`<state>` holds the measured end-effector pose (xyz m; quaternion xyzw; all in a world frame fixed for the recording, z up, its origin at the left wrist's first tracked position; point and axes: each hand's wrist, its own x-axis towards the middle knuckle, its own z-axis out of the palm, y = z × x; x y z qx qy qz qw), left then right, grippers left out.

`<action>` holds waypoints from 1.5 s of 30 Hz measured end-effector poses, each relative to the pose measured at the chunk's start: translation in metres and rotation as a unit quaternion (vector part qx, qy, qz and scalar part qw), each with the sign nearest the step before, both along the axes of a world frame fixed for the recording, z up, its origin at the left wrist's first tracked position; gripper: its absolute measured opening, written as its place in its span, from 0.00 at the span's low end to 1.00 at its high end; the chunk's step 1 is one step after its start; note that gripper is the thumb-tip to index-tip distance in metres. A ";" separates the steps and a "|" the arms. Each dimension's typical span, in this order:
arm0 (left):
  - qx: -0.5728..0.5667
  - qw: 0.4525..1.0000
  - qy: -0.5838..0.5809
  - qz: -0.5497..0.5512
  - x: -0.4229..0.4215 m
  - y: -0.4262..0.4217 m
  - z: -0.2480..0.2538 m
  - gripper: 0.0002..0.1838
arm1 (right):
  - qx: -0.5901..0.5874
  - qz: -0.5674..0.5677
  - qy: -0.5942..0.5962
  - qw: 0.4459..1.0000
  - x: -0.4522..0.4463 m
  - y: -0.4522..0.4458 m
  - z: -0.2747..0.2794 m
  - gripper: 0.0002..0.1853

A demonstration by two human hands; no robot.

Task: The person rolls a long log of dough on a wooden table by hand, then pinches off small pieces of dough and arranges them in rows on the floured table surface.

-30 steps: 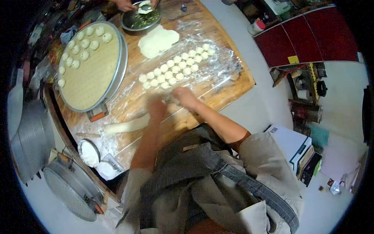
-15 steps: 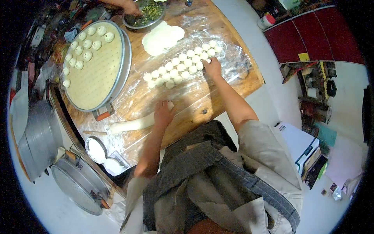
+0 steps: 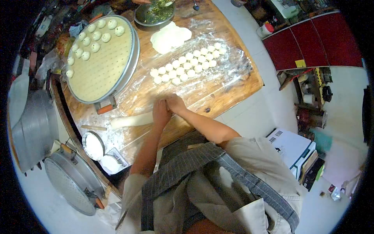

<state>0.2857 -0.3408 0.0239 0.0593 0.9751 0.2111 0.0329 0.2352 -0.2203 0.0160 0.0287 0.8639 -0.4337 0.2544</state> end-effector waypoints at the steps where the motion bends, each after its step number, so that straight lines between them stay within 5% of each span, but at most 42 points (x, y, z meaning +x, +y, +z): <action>1: 0.035 0.997 -0.058 0.024 -0.003 -0.002 0.008 0.25 | -0.037 -0.029 0.042 0.998 0.001 -0.006 0.012 0.25; 5: 0.064 0.993 -0.092 0.024 -0.017 -0.004 -0.017 0.18 | 0.004 -0.024 0.054 0.998 -0.004 -0.013 -0.007 0.21; 9: 0.067 0.985 -0.128 0.094 -0.034 0.017 0.010 0.13 | -0.023 -0.027 0.015 0.999 -0.016 0.009 0.019 0.18; 12: -0.014 0.981 -0.186 0.059 -0.042 0.026 0.003 0.13 | -0.038 0.029 0.084 0.995 -0.023 0.034 0.021 0.14; 15: -0.018 0.993 -0.116 0.007 -0.044 0.030 0.001 0.15 | -0.185 0.057 -0.047 0.980 -0.036 0.060 0.058 0.12; 17: -0.001 0.989 -0.147 0.005 -0.053 0.049 0.001 0.20 | -0.068 0.101 0.226 0.966 -0.059 0.091 0.017 0.14; 18: -0.001 0.986 -0.166 0.000 -0.053 0.049 0.002 0.23 | -0.012 0.083 0.237 0.968 -0.080 0.129 -0.018 0.13; 21: -0.009 0.978 -0.206 0.016 -0.048 0.039 0.002 0.29 | -0.087 -0.220 0.030 0.971 -0.129 0.217 -0.019 0.19; 23: 0.024 0.993 -0.112 0.005 -0.032 0.035 -0.012 0.36 | -0.086 -0.318 0.051 0.943 -0.148 0.248 -0.026 0.22; 27: -0.002 0.986 -0.166 0.006 -0.031 0.033 -0.023 0.35 | -0.025 -0.331 0.077 0.940 -0.188 0.268 -0.103 0.26; 29: 0.036 0.979 -0.199 -0.008 -0.034 0.033 -0.006 0.34 | 0.129 -0.232 0.157 0.951 -0.193 0.247 -0.061 0.28; 37: -0.036 0.999 -0.016 0.038 -0.007 0.033 -0.019 0.23 | 0.167 -0.168 0.156 0.959 -0.158 0.220 0.010 0.26; 40: -0.054 0.996 0.059 0.040 0.002 0.024 -0.037 0.21 | 0.127 -0.100 0.063 0.985 -0.098 0.154 0.009 0.23; 41: -0.052 0.993 0.104 0.029 0.003 0.022 -0.041 0.20 | 0.062 -0.026 -0.052 0.996 -0.082 0.129 0.020 0.25; 42: -0.051 0.993 0.106 0.031 0.000 0.021 -0.038 0.20 | 0.059 0.004 0.001 0.998 -0.059 0.101 -0.007 0.27; 45: -0.006 0.999 -0.011 0.031 -0.013 0.017 -0.006 0.20 | 0.008 0.046 -0.072 0.996 -0.022 0.032 -0.017 0.28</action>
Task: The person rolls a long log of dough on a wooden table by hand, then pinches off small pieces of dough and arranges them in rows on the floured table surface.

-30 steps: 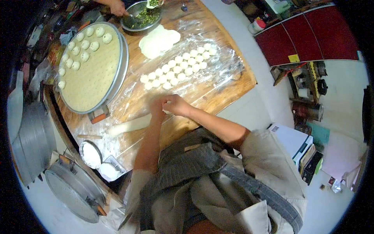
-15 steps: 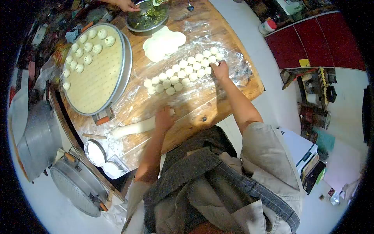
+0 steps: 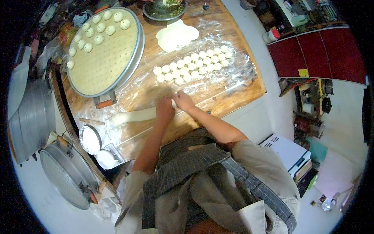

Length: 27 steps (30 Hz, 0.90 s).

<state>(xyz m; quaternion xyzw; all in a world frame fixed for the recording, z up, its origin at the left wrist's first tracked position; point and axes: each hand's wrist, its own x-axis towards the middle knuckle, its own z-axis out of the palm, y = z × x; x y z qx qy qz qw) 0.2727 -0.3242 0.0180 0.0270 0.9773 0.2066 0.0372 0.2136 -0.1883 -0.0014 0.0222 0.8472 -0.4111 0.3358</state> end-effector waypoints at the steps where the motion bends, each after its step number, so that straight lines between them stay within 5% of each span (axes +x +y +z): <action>1: 0.026 0.997 -0.069 0.008 -0.006 -0.002 0.017 0.19 | 0.005 -0.029 0.021 0.999 0.007 -0.020 -0.003 0.27; 3: 0.049 0.989 -0.140 0.013 -0.006 -0.008 0.037 0.19 | 0.010 -0.061 0.041 0.997 0.015 -0.035 0.002 0.26; 9: 0.089 0.995 0.003 -0.035 -0.006 -0.014 -0.001 0.20 | 0.001 -0.025 0.135 0.991 0.012 -0.037 0.032 0.23; 11: 0.124 0.982 -0.089 0.106 -0.014 -0.002 0.002 0.18 | 0.006 -0.068 0.120 0.990 0.009 -0.032 0.035 0.18; 15: 0.048 0.991 -0.116 0.043 -0.026 0.014 -0.006 0.15 | -0.006 -0.062 0.123 0.990 0.001 -0.006 0.048 0.17; 18: 0.020 0.987 -0.156 0.028 -0.041 0.025 -0.012 0.20 | -0.058 0.011 0.110 0.992 -0.010 0.020 0.063 0.17; 20: 0.018 0.983 -0.183 0.020 -0.052 0.030 -0.014 0.24 | -0.208 0.157 0.120 0.958 -0.013 0.036 0.098 0.14; 21: 0.024 0.980 -0.197 0.015 -0.055 0.031 -0.008 0.26 | -0.053 0.074 -0.040 0.995 -0.036 0.050 0.107 0.12; 23: 0.033 0.982 -0.185 -0.007 -0.055 0.032 0.002 0.30 | -0.182 -0.172 -0.060 0.966 -0.064 0.119 0.057 0.13; 24: 0.032 0.986 -0.161 -0.021 -0.052 0.029 0.007 0.32 | -0.084 -0.291 -0.069 0.950 -0.084 0.147 0.064 0.10; 27: 0.023 0.991 -0.108 -0.078 -0.029 0.022 0.007 0.39 | 0.098 -0.084 0.173 0.976 -0.129 0.283 -0.074 0.14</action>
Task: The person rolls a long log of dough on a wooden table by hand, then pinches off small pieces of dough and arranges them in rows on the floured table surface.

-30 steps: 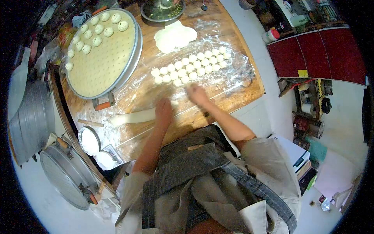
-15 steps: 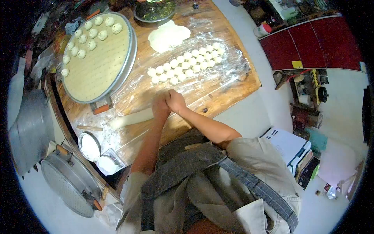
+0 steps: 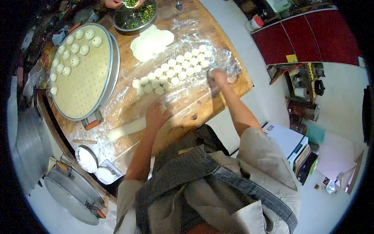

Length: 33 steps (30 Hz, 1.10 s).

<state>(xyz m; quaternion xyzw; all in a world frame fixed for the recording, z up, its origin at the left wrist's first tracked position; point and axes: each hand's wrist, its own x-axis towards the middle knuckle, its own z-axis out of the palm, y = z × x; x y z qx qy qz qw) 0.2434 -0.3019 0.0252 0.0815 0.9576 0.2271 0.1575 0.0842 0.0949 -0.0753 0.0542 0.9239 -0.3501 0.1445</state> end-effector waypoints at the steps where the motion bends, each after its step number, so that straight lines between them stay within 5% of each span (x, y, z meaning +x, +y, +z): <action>1: -0.019 1.000 0.017 0.001 0.005 0.000 -0.014 0.40 | -0.080 -0.098 0.010 0.992 -0.020 0.010 -0.025 0.14; 2: -0.038 0.999 0.036 0.004 0.005 0.000 -0.023 0.41 | -0.163 -0.194 0.035 0.967 -0.040 0.020 -0.048 0.15; 5: 0.012 0.999 0.023 0.024 0.011 -0.004 -0.020 0.39 | -0.083 -0.269 0.120 0.952 -0.055 0.002 -0.056 0.20; 10: 0.008 0.998 -0.007 0.058 0.013 -0.003 -0.009 0.36 | 0.116 -0.126 0.073 0.983 -0.065 -0.041 0.050 0.29; 13: -0.024 0.996 0.024 0.083 0.028 -0.005 -0.014 0.35 | 0.166 -0.132 0.094 0.973 -0.040 -0.064 0.109 0.30; 17: -0.034 0.980 0.187 0.053 0.046 -0.014 -0.049 0.33 | 0.027 -0.034 -0.028 0.999 0.029 -0.128 0.115 0.26; 20: -0.026 0.984 0.171 0.037 0.037 -0.019 -0.056 0.31 | -0.029 0.062 -0.070 0.995 0.096 -0.210 0.099 0.33; 22: -0.002 0.995 0.093 0.033 0.023 -0.021 -0.008 0.31 | -0.118 0.040 -0.171 0.977 0.123 -0.253 0.093 0.34; 24: 0.020 0.999 0.009 0.025 0.025 -0.026 0.009 0.30 | -0.093 0.025 -0.114 0.989 0.138 -0.287 0.093 0.30; 30: 0.102 0.984 0.139 0.043 0.030 -0.029 -0.005 0.29 | -0.105 -0.002 -0.055 0.993 0.145 -0.304 0.093 0.24; 33: 0.073 0.995 -0.015 0.060 0.016 -0.016 -0.012 0.22 | -0.107 -0.003 -0.029 0.994 0.148 -0.300 0.104 0.21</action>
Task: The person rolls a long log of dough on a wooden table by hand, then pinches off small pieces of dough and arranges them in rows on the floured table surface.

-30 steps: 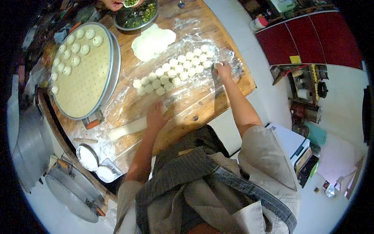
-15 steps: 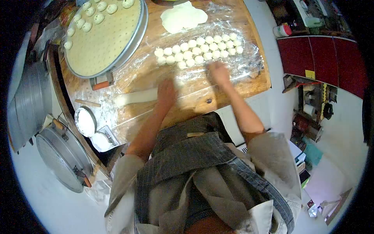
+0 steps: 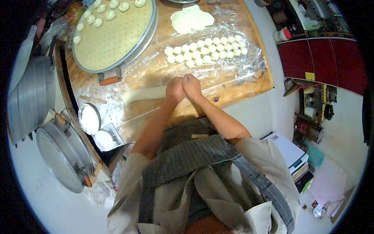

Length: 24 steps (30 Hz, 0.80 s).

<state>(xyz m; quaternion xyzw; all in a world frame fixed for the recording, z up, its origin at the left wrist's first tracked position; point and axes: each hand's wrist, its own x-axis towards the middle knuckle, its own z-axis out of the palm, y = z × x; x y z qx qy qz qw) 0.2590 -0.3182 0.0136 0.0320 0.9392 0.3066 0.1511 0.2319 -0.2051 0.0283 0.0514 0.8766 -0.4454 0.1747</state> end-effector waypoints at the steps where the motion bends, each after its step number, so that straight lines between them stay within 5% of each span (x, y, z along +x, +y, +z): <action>1: -0.010 1.000 0.016 0.016 0.001 0.002 0.000 0.18 | 0.001 -0.012 0.007 1.000 0.000 0.002 0.005 0.19; 3: -0.017 0.999 0.032 0.036 -0.004 0.008 0.005 0.15 | -0.028 -0.022 0.028 0.999 -0.001 0.008 0.013 0.16; 5: -0.072 0.995 -0.074 -0.007 -0.015 0.013 0.022 0.12 | -0.058 -0.031 0.045 0.997 -0.005 0.019 0.024 0.12; 6: -0.071 0.995 -0.076 -0.003 -0.013 0.012 0.017 0.12 | -0.094 -0.004 -0.025 0.995 -0.009 0.027 0.033 0.12; 10: 0.016 0.993 -0.038 0.113 -0.016 0.017 0.019 0.25 | -0.196 0.096 -0.120 0.968 -0.029 0.025 0.072 0.08; 12: 0.059 0.985 -0.042 0.156 -0.007 0.020 0.024 0.31 | -0.179 0.099 -0.085 0.975 -0.051 0.032 0.045 0.09; 14: -0.023 0.997 0.073 -0.004 0.007 0.009 0.013 0.39 | -0.067 0.129 -0.072 0.987 -0.063 0.034 0.010 0.19; 18: 0.077 0.997 -0.013 0.004 0.018 -0.017 0.018 0.37 | 0.007 0.197 -0.006 0.980 -0.058 0.011 -0.020 0.30; 21: 0.007 0.993 0.116 -0.007 0.038 -0.032 0.004 0.36 | 0.028 0.166 0.097 0.981 -0.047 -0.011 -0.019 0.23; 24: -0.041 0.995 0.085 -0.022 0.044 -0.050 0.000 0.36 | 0.073 0.144 0.137 0.977 -0.049 -0.020 -0.012 0.21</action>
